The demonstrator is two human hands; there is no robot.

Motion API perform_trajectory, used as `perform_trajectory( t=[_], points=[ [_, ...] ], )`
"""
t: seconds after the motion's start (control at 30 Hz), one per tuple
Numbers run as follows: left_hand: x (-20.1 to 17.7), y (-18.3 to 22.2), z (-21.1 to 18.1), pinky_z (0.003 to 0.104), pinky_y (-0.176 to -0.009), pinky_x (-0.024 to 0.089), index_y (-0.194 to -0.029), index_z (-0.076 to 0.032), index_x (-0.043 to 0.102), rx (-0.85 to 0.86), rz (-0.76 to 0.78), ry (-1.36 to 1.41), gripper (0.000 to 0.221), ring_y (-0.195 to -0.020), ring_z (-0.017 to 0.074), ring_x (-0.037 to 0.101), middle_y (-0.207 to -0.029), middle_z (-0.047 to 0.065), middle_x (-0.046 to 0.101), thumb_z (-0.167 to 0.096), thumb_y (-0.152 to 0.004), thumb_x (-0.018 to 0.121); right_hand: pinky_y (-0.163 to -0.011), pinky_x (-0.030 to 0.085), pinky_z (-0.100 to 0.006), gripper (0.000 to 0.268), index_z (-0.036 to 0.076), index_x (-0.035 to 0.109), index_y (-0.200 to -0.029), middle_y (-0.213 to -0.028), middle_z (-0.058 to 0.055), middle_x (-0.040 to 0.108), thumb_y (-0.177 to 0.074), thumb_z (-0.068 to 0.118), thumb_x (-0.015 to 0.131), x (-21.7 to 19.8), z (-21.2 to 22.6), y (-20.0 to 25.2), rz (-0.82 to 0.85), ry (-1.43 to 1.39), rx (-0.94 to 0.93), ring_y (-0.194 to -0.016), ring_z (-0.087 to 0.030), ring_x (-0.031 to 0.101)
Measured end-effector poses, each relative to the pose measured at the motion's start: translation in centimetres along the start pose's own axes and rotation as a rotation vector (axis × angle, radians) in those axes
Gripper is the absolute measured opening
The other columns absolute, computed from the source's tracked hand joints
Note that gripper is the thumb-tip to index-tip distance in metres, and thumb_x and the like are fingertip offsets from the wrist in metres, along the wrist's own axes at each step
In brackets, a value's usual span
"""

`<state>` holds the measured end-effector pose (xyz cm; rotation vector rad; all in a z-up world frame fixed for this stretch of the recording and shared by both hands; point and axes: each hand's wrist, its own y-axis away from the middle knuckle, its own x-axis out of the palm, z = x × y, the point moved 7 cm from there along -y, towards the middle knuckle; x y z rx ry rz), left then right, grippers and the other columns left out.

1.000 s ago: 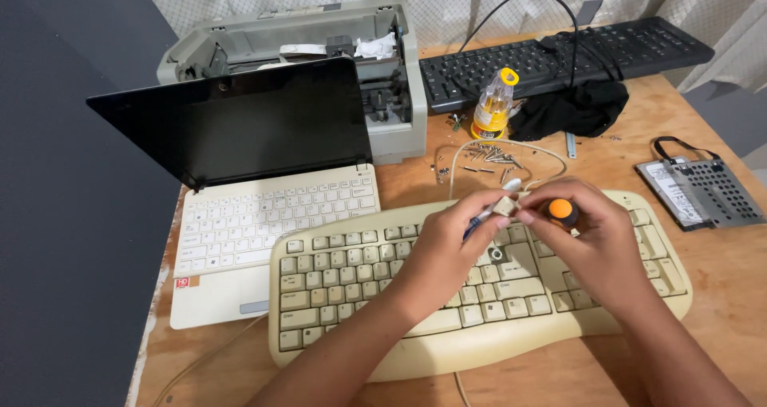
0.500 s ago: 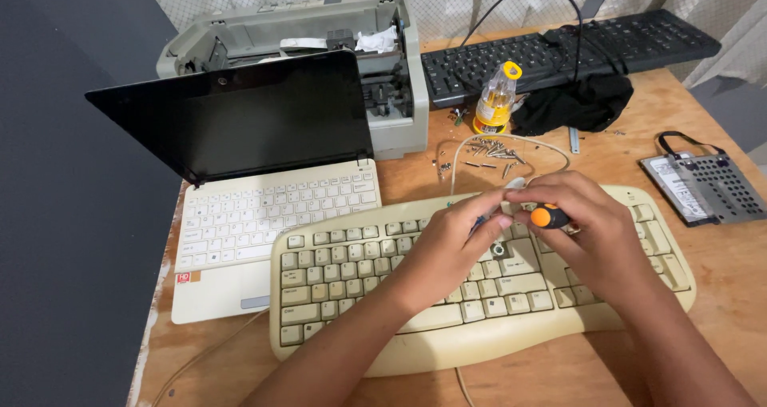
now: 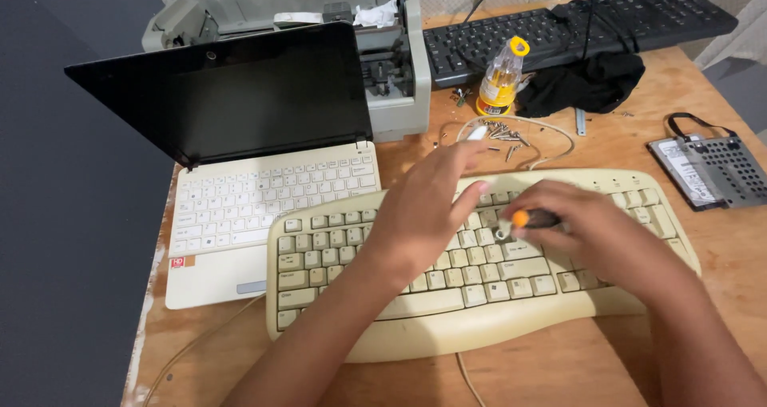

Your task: Repairing and cleaning a computer keyboard using a screwdriver and a toothbrush

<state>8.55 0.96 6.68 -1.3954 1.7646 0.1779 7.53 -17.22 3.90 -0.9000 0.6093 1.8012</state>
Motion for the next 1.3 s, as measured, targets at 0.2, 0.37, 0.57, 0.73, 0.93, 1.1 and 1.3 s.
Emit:
perform_trajectory(
  t=[0.2, 0.37, 0.57, 0.73, 0.93, 1.1, 1.3],
  points=[
    [3.1, 0.5, 2.5, 0.06, -0.058, 0.047, -0.132, -0.013, 0.052, -0.103, 0.108, -0.17, 0.04, -0.088, 0.0477, 0.065, -0.116, 0.012, 0.066, -0.022, -0.094, 0.064, -0.081, 0.051, -0.03, 0.017, 0.022, 0.074, -0.101, -0.098, 0.002, 0.075, -0.085, 0.027, 0.078, 1.2, -0.3, 0.0, 0.049, 0.153, -0.021, -0.091, -0.016, 0.073],
    [3.0, 0.7, 2.1, 0.058, -0.058, 0.049, -0.127, -0.011, 0.053, 0.0, 0.026, -0.229, 0.042, -0.09, 0.0434, 0.065, -0.108, 0.013, 0.066, -0.017, -0.09, 0.073, -0.081, 0.052, -0.029, 0.019, 0.02, 0.072, -0.106, -0.101, 0.003, 0.074, -0.087, 0.017, 0.072, 1.5, 0.6, 0.4, 0.048, 0.167, -0.165, -0.093, -0.016, 0.073],
    [3.1, 0.9, 1.8, 0.051, -0.059, 0.05, -0.121, -0.011, 0.055, 0.093, -0.059, -0.315, 0.043, -0.088, 0.0365, 0.066, -0.1, 0.01, 0.065, -0.017, -0.086, 0.079, -0.082, 0.053, -0.031, 0.022, 0.021, 0.072, -0.106, -0.107, 0.004, 0.074, -0.085, 0.018, 0.074, 2.0, -0.5, 0.3, 0.048, 0.208, -0.05, -0.095, -0.017, 0.074],
    [3.1, 0.9, 1.7, 0.05, -0.059, 0.052, -0.12, -0.013, 0.056, 0.102, -0.075, -0.377, 0.042, -0.084, 0.0352, 0.067, -0.098, 0.009, 0.065, -0.02, -0.086, 0.08, -0.091, 0.052, -0.029, 0.037, 0.024, 0.071, -0.116, -0.117, 0.007, 0.079, -0.08, 0.015, 0.076, 1.7, -0.1, 0.6, -0.001, 0.146, 0.019, -0.105, -0.013, 0.075],
    [2.9, 0.8, 1.6, 0.052, -0.06, 0.051, -0.122, -0.012, 0.055, 0.08, -0.029, -0.359, 0.04, -0.087, 0.0366, 0.067, -0.103, 0.01, 0.064, -0.019, -0.088, 0.076, -0.074, 0.051, -0.033, 0.021, 0.023, 0.068, -0.099, -0.098, 0.006, 0.071, -0.08, 0.016, 0.074, 2.0, 1.0, 1.1, -0.013, 0.279, -0.009, -0.085, -0.017, 0.072],
    [3.0, 0.7, 1.9, 0.051, -0.06, 0.05, -0.121, -0.011, 0.055, 0.046, 0.015, -0.297, 0.039, -0.091, 0.0365, 0.066, -0.103, 0.011, 0.064, -0.016, -0.088, 0.076, -0.063, 0.054, -0.046, 0.026, 0.027, 0.06, -0.102, -0.106, 0.009, 0.065, -0.079, 0.026, 0.071, 2.7, 1.6, 1.3, 0.01, 0.546, -0.022, -0.083, -0.026, 0.072],
    [3.0, 0.8, 1.9, 0.05, -0.061, 0.05, -0.12, -0.012, 0.054, 0.049, 0.016, -0.284, 0.039, -0.09, 0.0358, 0.066, -0.102, 0.01, 0.064, -0.016, -0.088, 0.076, -0.066, 0.056, -0.043, 0.02, 0.027, 0.064, -0.107, -0.112, 0.013, 0.066, -0.089, 0.035, 0.067, 2.4, 2.4, 1.7, 0.044, 0.511, -0.048, -0.087, -0.021, 0.074]
  ],
)
